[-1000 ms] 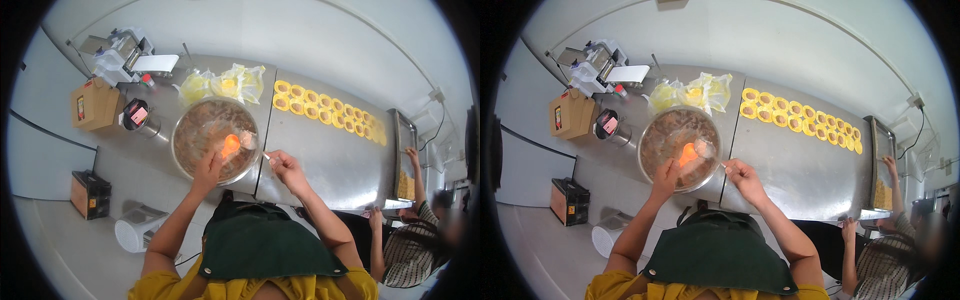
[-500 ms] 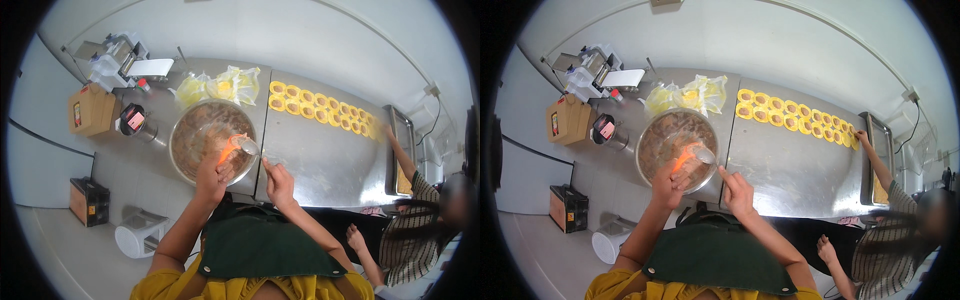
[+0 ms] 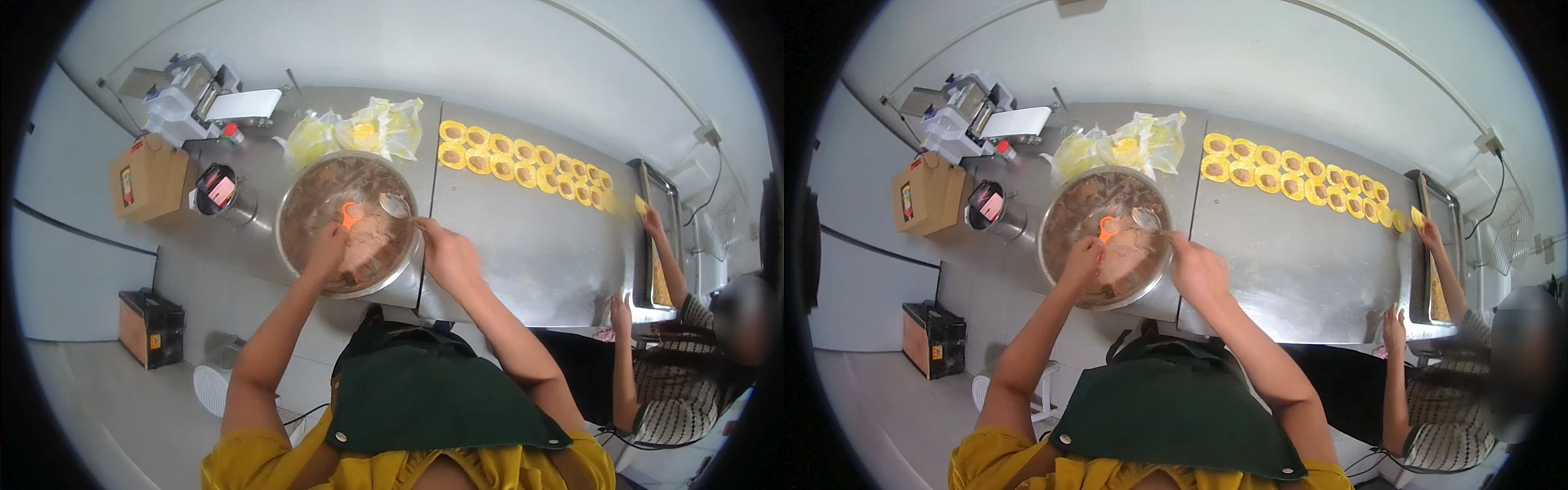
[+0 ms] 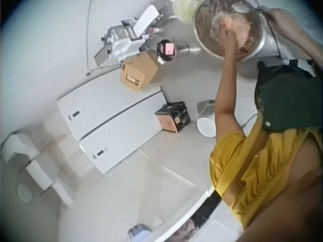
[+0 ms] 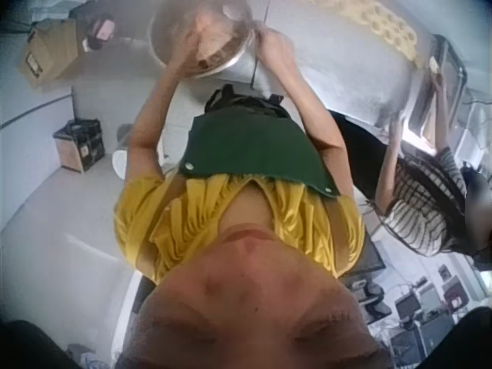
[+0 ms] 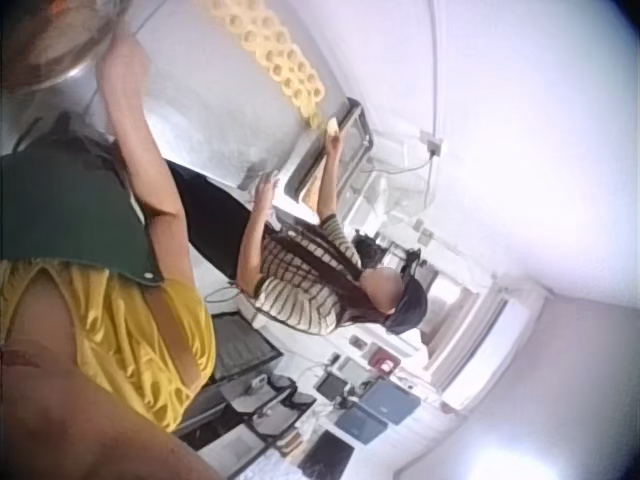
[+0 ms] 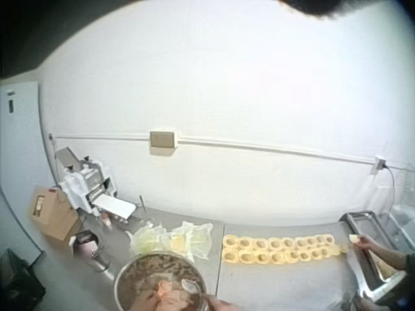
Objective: The person scoops a meat mixture from a large metal bowl using an orange spatula and a spoon, then places it onto yellow tortillas arranged on a stainless steel table. The person folds the tortillas into tacos and places them on a tray. Another person assists by arranging the finished tacos.
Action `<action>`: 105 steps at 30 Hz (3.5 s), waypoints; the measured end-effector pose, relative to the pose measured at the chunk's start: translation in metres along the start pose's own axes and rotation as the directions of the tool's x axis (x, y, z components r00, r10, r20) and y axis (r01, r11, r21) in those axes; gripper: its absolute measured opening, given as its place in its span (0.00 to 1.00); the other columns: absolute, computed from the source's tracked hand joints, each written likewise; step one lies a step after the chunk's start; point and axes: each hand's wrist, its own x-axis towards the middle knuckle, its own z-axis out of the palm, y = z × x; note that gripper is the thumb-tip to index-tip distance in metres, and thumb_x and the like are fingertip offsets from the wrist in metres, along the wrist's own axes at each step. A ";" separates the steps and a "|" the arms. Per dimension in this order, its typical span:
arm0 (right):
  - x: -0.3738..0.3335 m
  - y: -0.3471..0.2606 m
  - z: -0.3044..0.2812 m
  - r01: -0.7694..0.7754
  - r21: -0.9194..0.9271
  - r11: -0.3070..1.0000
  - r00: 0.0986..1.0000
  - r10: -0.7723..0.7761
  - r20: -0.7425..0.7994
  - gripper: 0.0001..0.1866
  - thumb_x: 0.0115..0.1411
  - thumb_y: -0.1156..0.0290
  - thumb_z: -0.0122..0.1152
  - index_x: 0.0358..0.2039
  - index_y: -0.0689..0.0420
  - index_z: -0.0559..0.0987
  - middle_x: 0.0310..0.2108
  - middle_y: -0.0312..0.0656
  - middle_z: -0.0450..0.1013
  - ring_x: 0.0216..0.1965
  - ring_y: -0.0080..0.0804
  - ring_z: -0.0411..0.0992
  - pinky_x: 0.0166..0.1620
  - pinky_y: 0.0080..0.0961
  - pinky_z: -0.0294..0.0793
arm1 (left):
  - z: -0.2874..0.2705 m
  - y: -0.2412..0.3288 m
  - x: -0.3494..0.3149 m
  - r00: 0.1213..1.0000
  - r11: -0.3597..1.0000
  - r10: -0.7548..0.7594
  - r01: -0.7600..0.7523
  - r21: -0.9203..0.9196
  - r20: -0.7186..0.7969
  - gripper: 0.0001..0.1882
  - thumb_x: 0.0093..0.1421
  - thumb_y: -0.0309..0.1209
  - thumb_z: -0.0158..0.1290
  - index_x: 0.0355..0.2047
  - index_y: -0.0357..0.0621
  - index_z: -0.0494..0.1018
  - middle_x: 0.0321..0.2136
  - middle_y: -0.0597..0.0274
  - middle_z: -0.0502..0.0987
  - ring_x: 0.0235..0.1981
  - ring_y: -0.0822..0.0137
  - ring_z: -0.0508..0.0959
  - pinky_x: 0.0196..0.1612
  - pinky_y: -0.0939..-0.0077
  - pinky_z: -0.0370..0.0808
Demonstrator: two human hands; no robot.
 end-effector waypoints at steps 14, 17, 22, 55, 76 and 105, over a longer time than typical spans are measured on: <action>0.060 -0.035 0.066 0.158 -0.383 0.910 0.963 -0.056 0.264 0.11 0.58 0.70 0.46 0.31 0.55 0.78 0.25 0.46 0.77 0.29 0.42 0.78 0.31 0.37 0.77 | 0.002 -0.023 0.003 0.983 0.984 -0.166 0.170 -0.044 0.078 0.09 0.59 0.29 0.43 0.30 0.35 0.70 0.19 0.59 0.71 0.22 0.70 0.73 0.25 0.72 0.67; 0.063 -0.032 0.073 0.208 -0.394 0.895 0.948 -0.086 0.306 0.10 0.58 0.70 0.46 0.33 0.54 0.78 0.26 0.47 0.77 0.29 0.43 0.78 0.31 0.37 0.77 | -0.007 -0.006 -0.004 0.999 1.000 0.017 -0.016 0.014 -0.029 0.09 0.61 0.30 0.43 0.31 0.36 0.69 0.19 0.61 0.70 0.23 0.72 0.72 0.27 0.73 0.67; 0.055 -0.014 0.039 0.079 -0.296 0.952 0.994 -0.051 0.101 0.12 0.56 0.74 0.49 0.40 0.51 0.76 0.29 0.45 0.76 0.29 0.45 0.76 0.30 0.40 0.74 | -0.053 0.033 -0.026 0.985 0.985 0.160 -0.164 -0.057 -0.070 0.10 0.61 0.33 0.47 0.31 0.38 0.70 0.20 0.63 0.71 0.23 0.73 0.70 0.29 0.74 0.67; 0.069 -0.011 0.072 0.271 -0.399 0.876 0.950 -0.176 0.258 0.11 0.56 0.73 0.48 0.40 0.54 0.73 0.33 0.45 0.75 0.31 0.44 0.77 0.31 0.38 0.76 | -0.053 0.021 -0.016 0.947 0.951 0.288 -0.265 0.158 -0.144 0.15 0.60 0.37 0.48 0.29 0.34 0.71 0.19 0.53 0.70 0.22 0.65 0.70 0.29 0.67 0.66; 0.044 0.014 0.036 -0.427 0.665 0.613 0.856 0.038 0.515 0.08 0.61 0.71 0.53 0.41 0.50 0.76 0.24 0.45 0.71 0.26 0.35 0.73 0.27 0.29 0.68 | -0.043 0.029 -0.024 0.925 0.913 0.377 -0.363 0.188 -0.042 0.13 0.60 0.34 0.45 0.29 0.34 0.69 0.20 0.46 0.71 0.24 0.52 0.73 0.30 0.61 0.67; -0.050 0.123 -0.053 -0.166 0.710 0.685 0.985 0.154 0.082 0.14 0.56 0.77 0.54 0.44 0.56 0.76 0.17 0.34 0.62 0.16 0.23 0.62 0.18 0.22 0.60 | 0.059 0.186 -0.046 0.800 0.787 0.403 -0.550 0.278 0.444 0.11 0.63 0.33 0.42 0.30 0.38 0.66 0.22 0.44 0.71 0.26 0.42 0.72 0.30 0.53 0.66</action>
